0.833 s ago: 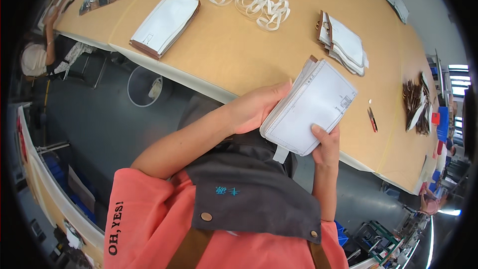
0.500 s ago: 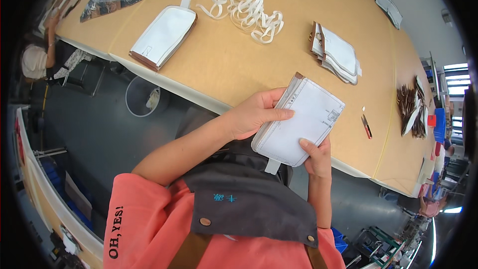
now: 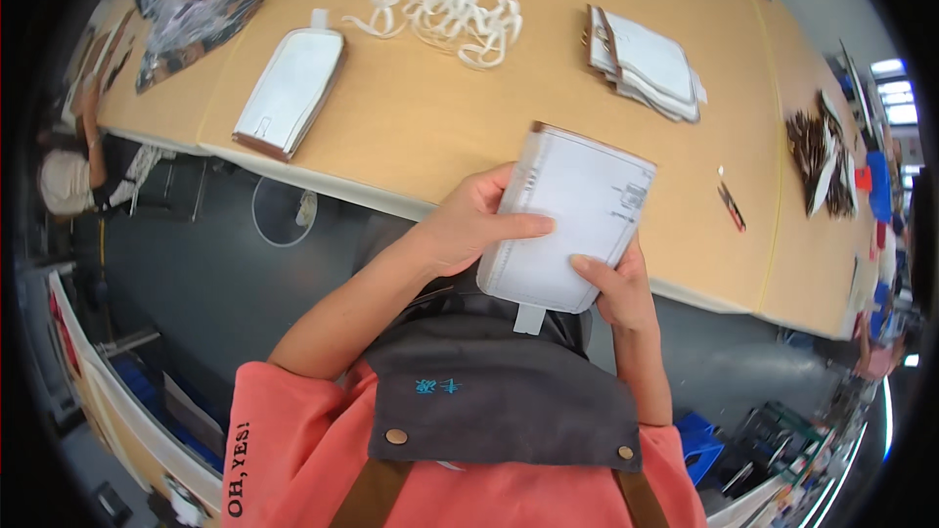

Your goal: The person assembles white face masks by hand at a workbench. They pick up a mask, insert a white elastic band into the side slots, and fold the mask in half. The person repeats this process for multiple masks, stacking the finished items on the table.

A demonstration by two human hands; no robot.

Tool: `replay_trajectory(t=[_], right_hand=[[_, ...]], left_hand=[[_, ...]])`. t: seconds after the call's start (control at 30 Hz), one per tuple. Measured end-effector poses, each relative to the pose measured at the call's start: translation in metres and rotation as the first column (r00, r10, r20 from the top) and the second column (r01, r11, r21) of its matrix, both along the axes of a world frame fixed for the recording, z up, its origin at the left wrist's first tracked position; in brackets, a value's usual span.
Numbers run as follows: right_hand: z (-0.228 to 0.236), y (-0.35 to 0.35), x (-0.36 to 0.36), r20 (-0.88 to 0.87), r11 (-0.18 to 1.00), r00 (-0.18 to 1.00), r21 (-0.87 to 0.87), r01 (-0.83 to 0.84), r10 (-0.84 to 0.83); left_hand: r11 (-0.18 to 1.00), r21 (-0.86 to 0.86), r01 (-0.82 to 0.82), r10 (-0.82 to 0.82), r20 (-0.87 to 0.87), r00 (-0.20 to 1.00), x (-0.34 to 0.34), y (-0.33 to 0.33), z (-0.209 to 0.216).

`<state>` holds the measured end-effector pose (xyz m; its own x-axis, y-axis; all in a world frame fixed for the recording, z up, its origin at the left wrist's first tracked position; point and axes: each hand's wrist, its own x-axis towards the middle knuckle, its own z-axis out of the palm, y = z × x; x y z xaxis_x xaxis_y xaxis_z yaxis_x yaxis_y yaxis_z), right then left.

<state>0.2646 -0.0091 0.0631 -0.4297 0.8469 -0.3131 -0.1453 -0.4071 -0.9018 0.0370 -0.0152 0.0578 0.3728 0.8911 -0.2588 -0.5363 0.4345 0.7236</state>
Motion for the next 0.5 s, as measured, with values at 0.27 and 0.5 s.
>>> replay_trajectory(t=[0.27, 0.5], right_hand=[[0.000, 0.010, -0.005, 0.036, 0.976, 0.982, 0.116, -0.187, 0.184], [-0.009, 0.013, 0.009, -0.152, 0.995, 0.984, -0.022, -0.102, 0.097]], left_hand=[[0.985, -0.135, -0.111, 0.092, -0.139, 0.986, 0.000, -0.010, -0.012], [0.981, -0.095, -0.169, 0.156, -0.131, 0.979, -0.002, -0.008, -0.012]])
